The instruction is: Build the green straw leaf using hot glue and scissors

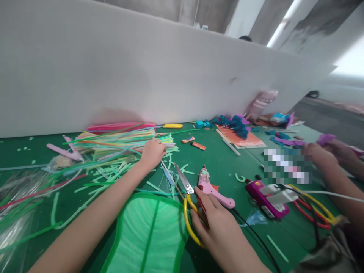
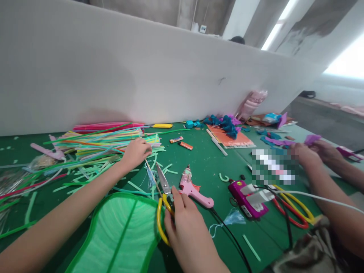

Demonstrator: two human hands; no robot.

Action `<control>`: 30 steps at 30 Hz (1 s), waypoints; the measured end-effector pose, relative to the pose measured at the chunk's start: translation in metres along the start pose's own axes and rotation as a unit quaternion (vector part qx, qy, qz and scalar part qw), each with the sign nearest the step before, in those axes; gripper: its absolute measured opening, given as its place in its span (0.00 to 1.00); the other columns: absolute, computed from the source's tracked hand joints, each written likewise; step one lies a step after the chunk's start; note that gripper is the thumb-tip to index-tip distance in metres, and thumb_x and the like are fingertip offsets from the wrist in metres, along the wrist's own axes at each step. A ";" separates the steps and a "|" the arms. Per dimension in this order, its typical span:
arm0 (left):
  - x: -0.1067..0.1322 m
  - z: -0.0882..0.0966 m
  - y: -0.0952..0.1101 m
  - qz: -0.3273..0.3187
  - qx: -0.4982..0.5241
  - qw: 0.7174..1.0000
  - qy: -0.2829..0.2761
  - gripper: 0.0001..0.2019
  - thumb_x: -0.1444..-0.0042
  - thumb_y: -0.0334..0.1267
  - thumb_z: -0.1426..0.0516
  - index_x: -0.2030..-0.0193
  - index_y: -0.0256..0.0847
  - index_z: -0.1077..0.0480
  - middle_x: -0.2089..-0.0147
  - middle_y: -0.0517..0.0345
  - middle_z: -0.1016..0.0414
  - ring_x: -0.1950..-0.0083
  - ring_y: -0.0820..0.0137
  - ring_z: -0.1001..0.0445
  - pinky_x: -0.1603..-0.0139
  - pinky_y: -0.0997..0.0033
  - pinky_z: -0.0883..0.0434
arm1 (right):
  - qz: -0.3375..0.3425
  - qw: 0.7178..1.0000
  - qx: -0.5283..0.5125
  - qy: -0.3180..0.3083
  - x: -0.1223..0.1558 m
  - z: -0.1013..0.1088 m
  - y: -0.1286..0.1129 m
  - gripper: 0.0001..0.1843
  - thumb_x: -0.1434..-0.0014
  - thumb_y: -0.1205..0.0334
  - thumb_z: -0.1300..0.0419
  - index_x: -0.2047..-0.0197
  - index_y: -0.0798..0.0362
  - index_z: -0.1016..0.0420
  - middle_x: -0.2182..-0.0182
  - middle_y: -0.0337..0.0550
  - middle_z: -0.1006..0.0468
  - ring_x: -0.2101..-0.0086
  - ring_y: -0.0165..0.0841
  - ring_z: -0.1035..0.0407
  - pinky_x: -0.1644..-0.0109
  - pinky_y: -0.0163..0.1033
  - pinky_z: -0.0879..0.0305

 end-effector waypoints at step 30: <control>0.201 0.052 -0.008 0.105 0.342 0.917 -0.176 0.16 0.34 0.57 0.49 0.58 0.48 0.30 0.57 0.58 0.23 0.54 0.63 0.23 0.52 0.63 0.25 | 0.110 0.942 -0.194 -0.251 -0.037 -0.011 -0.056 0.27 0.41 0.43 0.31 0.45 0.52 0.21 0.57 0.45 0.17 0.63 0.35 0.25 0.58 0.38 0.31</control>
Point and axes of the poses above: each hand's wrist, its own x-axis away from the middle knuckle, its own z-axis out of the back of the hand, y = z × x, the point moved 8 cm from there along -x, towards the middle knuckle
